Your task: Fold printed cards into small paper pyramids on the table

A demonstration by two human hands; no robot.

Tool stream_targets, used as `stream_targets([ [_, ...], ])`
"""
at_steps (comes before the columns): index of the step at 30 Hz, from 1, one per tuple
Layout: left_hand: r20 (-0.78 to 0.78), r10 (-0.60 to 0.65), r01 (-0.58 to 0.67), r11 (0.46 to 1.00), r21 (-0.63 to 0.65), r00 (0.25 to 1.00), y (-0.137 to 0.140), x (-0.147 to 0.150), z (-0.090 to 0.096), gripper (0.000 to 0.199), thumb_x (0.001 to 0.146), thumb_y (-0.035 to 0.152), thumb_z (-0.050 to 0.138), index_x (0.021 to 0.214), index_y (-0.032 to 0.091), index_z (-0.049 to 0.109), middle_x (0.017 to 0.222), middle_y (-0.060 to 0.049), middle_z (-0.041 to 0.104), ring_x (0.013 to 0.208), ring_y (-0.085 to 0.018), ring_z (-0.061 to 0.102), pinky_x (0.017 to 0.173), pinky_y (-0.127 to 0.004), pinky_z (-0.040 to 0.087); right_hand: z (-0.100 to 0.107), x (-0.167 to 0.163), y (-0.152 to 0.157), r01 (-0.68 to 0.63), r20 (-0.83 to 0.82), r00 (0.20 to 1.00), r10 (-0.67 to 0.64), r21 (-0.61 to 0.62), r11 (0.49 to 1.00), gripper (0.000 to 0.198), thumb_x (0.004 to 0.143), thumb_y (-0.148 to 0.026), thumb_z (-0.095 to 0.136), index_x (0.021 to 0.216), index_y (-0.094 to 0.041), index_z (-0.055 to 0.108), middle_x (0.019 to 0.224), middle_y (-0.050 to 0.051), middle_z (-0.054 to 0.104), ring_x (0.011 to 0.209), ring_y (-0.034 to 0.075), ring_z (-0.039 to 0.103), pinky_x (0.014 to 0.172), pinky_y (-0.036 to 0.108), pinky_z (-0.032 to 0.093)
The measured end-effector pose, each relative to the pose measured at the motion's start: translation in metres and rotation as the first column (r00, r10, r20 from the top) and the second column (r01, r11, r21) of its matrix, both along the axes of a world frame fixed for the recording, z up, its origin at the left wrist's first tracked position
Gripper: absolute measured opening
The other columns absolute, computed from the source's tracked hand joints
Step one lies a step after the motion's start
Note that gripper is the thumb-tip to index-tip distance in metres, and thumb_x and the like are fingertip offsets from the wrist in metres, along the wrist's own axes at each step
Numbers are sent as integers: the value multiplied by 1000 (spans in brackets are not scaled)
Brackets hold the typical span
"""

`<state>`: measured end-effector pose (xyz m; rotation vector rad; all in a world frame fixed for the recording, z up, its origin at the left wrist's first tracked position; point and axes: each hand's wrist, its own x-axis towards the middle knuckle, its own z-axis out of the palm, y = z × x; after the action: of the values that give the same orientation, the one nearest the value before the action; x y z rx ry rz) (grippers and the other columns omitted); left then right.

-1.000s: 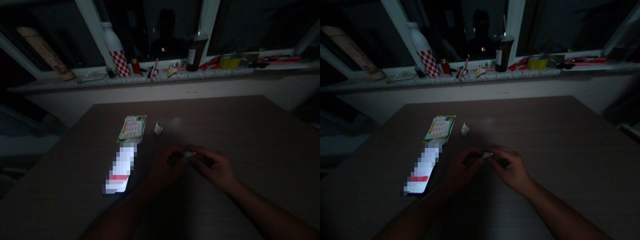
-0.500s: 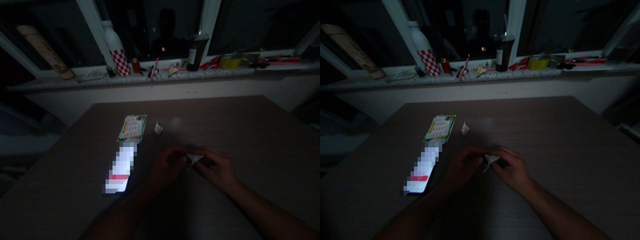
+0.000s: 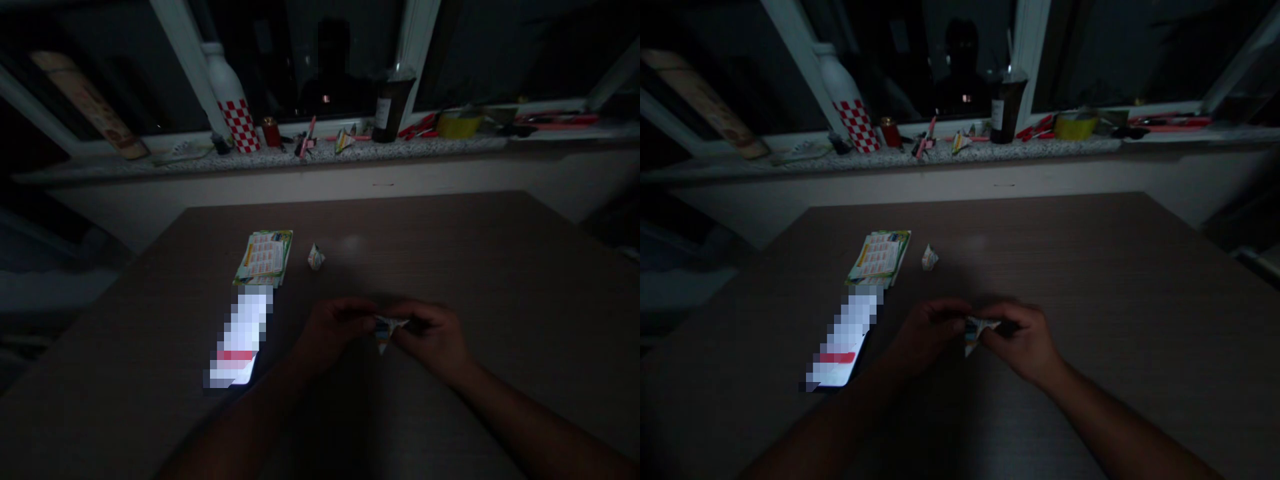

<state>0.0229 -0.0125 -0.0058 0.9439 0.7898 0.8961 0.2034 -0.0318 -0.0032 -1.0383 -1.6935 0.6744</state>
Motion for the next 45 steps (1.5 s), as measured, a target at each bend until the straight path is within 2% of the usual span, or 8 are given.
stream_targets([
  [4,48,-26,30,997,-67,999,0,0,-2,28,57,20,82,83,17,73,78,-1,71,72,-13,63,72,-25,47,1,-1,1,-25,-96,995,16,-93,995,6,69,-17,69,74,-19,72,65,2,73,56,14,67,50,20,51],
  [11,-124,-88,88,996,-7,988,-1,-1,5,18,64,23,77,79,16,72,70,0,70,64,-12,62,65,-23,48,-4,-3,1,-69,-170,985,30,-233,970,3,63,-16,72,63,-17,69,55,1,70,46,11,62,44,17,46],
  [17,-115,-72,74,997,8,991,-3,2,7,15,65,24,76,77,15,71,66,0,68,59,-11,61,60,-23,47,-3,-5,2,-123,-257,965,41,-312,942,11,64,-24,74,63,-17,66,54,0,67,45,11,60,43,18,47],
  [23,-53,-11,11,1000,-14,999,0,1,4,23,63,31,78,75,14,69,64,0,65,50,-9,54,51,-22,42,-3,-9,-1,-103,-321,947,5,-289,952,20,71,-35,72,80,-18,65,62,3,69,52,13,64,47,21,51],
  [30,64,136,-131,989,-74,989,1,3,1,29,60,31,80,78,12,67,60,2,60,48,-7,50,48,-20,39,-3,-9,-5,-134,-358,930,82,-125,983,35,78,-22,68,111,-26,57,89,4,71,77,15,69,67,24,56],
  [37,-98,158,-132,965,225,983,-8,2,6,22,67,30,75,75,14,62,81,-3,64,65,-11,57,60,-23,45,3,-3,-3,-45,-86,995,54,101,994,13,74,-18,71,86,-21,68,90,7,68,80,19,66,65,29,56],
  [41,-313,162,32,845,534,936,-12,-8,14,30,75,25,68,104,19,59,89,-4,64,80,-15,60,73,-27,48,8,3,-2,-145,57,989,136,189,971,15,75,-12,66,88,-21,68,92,7,66,83,19,66,70,29,55],
  [45,-429,173,279,540,794,887,-8,-16,20,26,82,19,58,108,22,59,101,-7,62,91,-17,59,79,-30,47,10,8,-1,-230,153,967,203,184,956,15,76,-13,63,88,-21,67,93,7,64,82,18,65,69,29,54],
])
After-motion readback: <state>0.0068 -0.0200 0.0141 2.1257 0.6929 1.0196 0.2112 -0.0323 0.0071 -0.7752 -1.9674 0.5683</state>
